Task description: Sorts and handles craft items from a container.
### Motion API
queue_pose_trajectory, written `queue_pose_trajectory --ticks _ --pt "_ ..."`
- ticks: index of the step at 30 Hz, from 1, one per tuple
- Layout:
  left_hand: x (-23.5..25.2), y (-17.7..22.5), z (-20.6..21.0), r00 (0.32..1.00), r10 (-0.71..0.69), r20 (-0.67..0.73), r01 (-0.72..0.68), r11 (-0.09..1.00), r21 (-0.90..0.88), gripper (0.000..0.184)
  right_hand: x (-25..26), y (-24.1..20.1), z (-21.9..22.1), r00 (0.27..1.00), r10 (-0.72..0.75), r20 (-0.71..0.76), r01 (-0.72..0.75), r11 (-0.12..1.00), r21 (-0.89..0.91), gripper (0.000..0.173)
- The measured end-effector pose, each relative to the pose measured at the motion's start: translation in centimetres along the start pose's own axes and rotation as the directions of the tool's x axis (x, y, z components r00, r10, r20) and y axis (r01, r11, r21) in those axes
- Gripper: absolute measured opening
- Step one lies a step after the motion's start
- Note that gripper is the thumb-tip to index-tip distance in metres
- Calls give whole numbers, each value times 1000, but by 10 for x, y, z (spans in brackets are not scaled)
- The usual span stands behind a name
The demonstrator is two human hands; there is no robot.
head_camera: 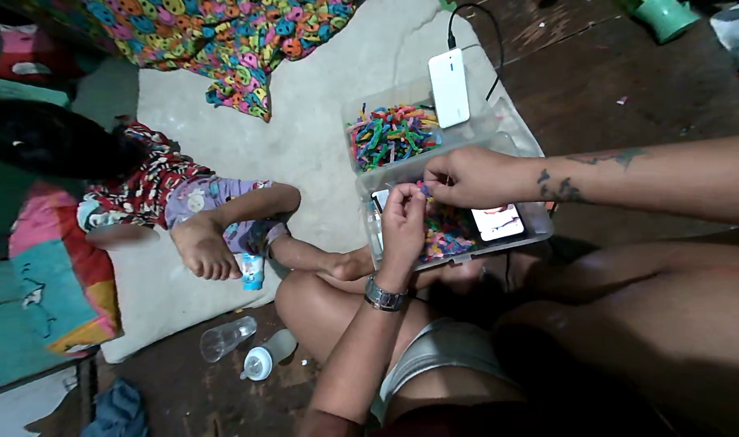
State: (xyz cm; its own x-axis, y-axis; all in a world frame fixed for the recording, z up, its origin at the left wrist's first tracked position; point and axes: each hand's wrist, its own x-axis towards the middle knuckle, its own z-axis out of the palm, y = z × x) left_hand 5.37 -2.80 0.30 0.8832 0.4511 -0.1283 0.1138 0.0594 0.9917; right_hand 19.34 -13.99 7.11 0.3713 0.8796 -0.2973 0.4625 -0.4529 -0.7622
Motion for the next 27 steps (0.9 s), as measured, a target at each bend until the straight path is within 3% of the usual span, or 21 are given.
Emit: queue_pose_trajectory --ticks 4,7,12,17,20,24,27 --pt "3 10 4 987 -160 32 162 940 -302 18 1 -2 -2 993 120 11 -120 967 223 16" --pt "5 10 3 994 -105 34 110 958 -265 16 -4 -16 -7 957 276 91 -289 867 406 15" --pt "3 4 3 1000 -7 11 8 995 -96 14 2 0 6 965 257 40 -246 848 470 17" --pt "5 4 5 996 -70 60 82 971 -223 20 0 -5 8 958 263 115 -281 774 568 19" --pt "7 6 1 978 -146 146 179 954 -241 22 0 0 2 965 220 142 -261 865 428 23" --pt "8 3 -5 969 -91 230 128 980 -150 14 -1 4 -13 970 181 161 -199 974 109 26" --pt "10 9 -1 971 -113 210 143 981 -133 7 2 13 -14 977 156 148 -171 981 95 25"
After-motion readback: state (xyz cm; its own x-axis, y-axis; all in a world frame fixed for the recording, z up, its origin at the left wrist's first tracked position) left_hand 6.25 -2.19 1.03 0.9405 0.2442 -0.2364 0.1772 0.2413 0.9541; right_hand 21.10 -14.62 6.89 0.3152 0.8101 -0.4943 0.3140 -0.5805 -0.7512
